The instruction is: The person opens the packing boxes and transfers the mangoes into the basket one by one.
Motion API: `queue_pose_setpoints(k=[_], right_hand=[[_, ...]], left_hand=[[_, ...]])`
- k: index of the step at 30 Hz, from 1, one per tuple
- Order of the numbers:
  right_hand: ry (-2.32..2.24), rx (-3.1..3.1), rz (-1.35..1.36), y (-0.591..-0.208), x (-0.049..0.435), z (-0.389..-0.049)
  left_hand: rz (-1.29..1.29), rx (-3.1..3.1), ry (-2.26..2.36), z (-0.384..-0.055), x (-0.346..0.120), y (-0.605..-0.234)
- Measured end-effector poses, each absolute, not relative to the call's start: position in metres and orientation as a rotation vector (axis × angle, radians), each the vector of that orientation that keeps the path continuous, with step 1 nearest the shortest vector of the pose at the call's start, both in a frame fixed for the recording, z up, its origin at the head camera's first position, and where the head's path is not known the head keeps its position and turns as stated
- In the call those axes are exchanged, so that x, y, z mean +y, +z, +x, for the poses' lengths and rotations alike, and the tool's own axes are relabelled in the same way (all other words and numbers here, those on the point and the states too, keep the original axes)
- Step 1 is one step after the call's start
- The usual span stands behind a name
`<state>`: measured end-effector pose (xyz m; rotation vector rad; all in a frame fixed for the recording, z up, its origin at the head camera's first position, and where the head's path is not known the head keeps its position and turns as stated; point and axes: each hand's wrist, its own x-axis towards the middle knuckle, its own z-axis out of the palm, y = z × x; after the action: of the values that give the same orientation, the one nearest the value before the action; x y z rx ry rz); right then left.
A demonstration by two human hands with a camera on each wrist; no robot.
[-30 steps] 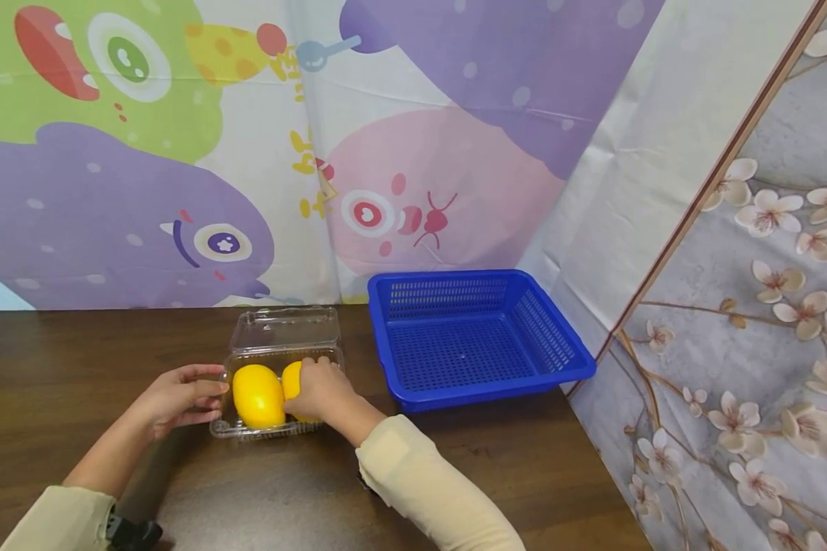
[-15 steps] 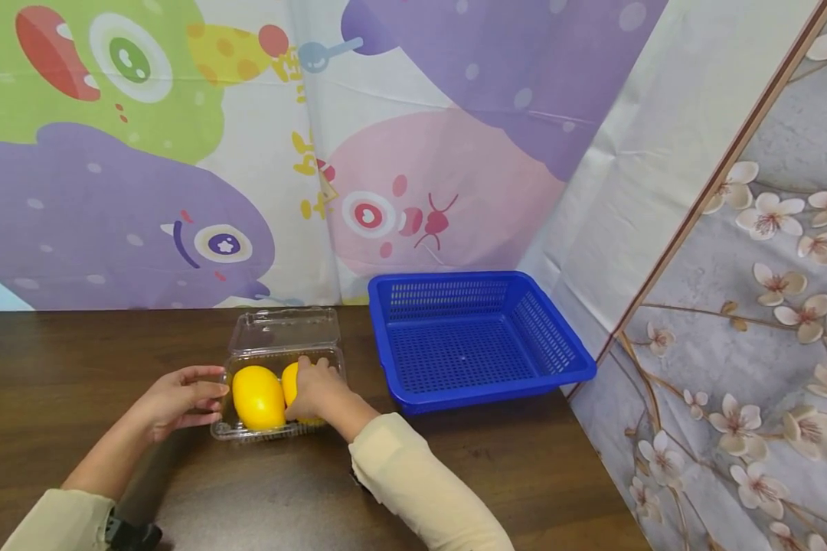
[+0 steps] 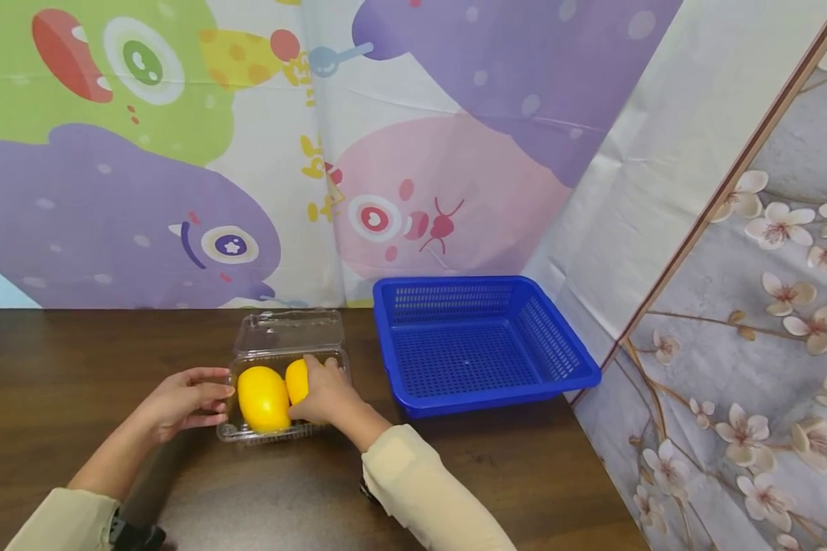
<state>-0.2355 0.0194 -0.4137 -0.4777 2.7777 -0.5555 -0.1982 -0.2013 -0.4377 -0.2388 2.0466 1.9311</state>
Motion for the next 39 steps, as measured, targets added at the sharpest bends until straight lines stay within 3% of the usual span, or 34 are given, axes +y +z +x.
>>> queue_pose_setpoints(k=[39], right_hand=[[-0.672,2.917,-0.547,-0.349,0.063,-0.243]], left_hand=[[-0.222,2.027,1.922,-0.198,-0.202,-0.438]])
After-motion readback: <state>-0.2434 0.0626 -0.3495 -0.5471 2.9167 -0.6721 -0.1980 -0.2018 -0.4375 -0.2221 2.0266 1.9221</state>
